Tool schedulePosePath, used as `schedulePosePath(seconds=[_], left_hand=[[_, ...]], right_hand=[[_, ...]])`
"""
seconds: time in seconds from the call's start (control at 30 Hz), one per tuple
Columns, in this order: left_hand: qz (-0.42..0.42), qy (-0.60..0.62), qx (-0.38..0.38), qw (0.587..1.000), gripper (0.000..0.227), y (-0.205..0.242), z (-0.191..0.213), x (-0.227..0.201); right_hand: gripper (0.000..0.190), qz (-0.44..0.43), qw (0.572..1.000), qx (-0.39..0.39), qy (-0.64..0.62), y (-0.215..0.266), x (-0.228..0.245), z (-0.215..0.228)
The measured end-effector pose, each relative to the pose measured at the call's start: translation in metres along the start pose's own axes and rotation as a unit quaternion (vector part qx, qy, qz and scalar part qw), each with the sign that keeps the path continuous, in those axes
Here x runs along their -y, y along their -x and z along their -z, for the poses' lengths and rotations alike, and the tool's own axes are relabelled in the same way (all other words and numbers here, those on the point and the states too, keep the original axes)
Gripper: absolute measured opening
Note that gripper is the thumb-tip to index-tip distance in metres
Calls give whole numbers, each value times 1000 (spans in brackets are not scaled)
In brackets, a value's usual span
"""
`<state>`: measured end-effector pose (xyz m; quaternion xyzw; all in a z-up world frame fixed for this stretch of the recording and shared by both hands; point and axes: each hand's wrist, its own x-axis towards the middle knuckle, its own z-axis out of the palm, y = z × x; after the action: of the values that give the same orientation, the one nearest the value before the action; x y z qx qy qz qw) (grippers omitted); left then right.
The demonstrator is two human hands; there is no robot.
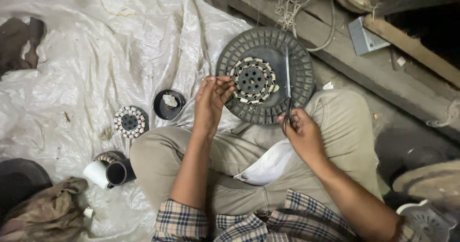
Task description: The person winds white wire around a circular stator core, using scissors to cut the wire and tie off the ends. They handle the stator and wire throughout, occasionally adjusting the coil and trimming excess wire.
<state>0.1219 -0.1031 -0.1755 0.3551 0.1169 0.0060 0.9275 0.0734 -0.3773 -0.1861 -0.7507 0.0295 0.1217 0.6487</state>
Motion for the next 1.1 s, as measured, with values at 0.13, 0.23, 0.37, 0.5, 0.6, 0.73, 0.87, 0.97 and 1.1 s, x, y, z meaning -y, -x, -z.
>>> schedulePosePath(seconds=[0.13,0.23,0.37,0.5,0.6,0.73,0.87,0.97,1.1], left_hand=[[-27,-8,32,999,17,0,1,3],[0,-120,58,991,16,3,-6,3],[110,-201,146,962,17,26,-21,-2],[101,-114,204,967,21,49,-31,-19],[106,-125,211,964,18,55,-38,-25],[143,-115,206,961,16,64,-50,-16],[127,-149,98,976,17,83,-54,-19],[122,-240,-84,959,30,113,-26,-68],[-37,-367,-335,867,43,203,64,-174]], right_hand=[[17,37,999,9,-8,4,2,-9],[24,43,998,-15,43,15,11,-19],[30,85,993,81,-3,21,26,-25],[36,30,966,221,-133,23,33,-20],[43,-3,950,261,-169,25,31,-15],[37,21,935,334,-114,25,32,-22],[29,93,923,372,34,37,47,-27],[24,209,906,349,119,38,58,-21],[22,112,949,271,113,32,50,-18]])
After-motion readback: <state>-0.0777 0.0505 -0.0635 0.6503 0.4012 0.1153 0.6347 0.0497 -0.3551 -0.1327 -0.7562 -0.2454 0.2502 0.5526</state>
